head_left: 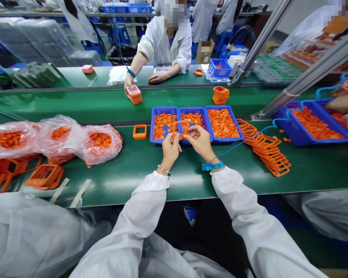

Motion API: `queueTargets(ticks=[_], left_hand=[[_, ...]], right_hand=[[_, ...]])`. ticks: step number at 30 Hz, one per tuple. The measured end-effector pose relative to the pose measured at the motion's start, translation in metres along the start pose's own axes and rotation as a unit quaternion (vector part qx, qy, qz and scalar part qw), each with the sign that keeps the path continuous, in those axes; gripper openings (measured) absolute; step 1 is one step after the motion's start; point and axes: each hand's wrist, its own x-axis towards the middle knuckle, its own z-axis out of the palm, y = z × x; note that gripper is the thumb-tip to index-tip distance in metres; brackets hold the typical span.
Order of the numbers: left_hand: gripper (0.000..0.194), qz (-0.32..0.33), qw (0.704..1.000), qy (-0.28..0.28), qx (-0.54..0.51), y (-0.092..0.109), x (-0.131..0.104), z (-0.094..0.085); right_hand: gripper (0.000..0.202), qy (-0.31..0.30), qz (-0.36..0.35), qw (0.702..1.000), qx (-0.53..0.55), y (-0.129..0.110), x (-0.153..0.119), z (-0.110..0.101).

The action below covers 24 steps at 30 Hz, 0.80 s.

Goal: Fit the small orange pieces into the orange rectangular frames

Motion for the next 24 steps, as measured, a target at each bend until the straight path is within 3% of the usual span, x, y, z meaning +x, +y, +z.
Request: queueTargets(ticks=[3,6,9,12,15,19,24], left_hand=[[0.041,-0.006,1.000,0.008,-0.020,0.001,0.004,-0.003],[0.042,-0.022,0.999,0.023,-0.044,0.000,0.005,-0.003],[0.045,-0.034,0.997,0.026,-0.060,0.000,0.003,0.000],[0.044,-0.038,0.997,0.025,-0.064,-0.001,0.002,0.002],[0.040,-0.011,0.995,0.070,-0.074,-0.001,0.002,0.003],[0.034,0.017,0.991,0.111,-0.077,-0.002,0.003,0.000],[0.031,0.004,0.991,0.115,-0.067,-0.007,0.005,0.000]], right_hand=[[0.045,-0.028,0.046,0.998,0.044,0.002,0.007,0.008],[0.046,-0.072,0.055,0.995,0.053,0.000,0.014,0.005],[0.037,-0.110,0.023,0.993,0.022,-0.003,0.023,-0.013],[0.024,-0.108,-0.014,0.988,-0.112,-0.004,0.036,-0.040],[0.016,-0.158,-0.006,0.938,-0.307,-0.006,0.049,-0.058],[0.024,-0.254,0.042,0.841,-0.477,-0.010,0.056,-0.053],[0.019,-0.286,0.033,0.803,-0.522,-0.014,0.062,-0.039]])
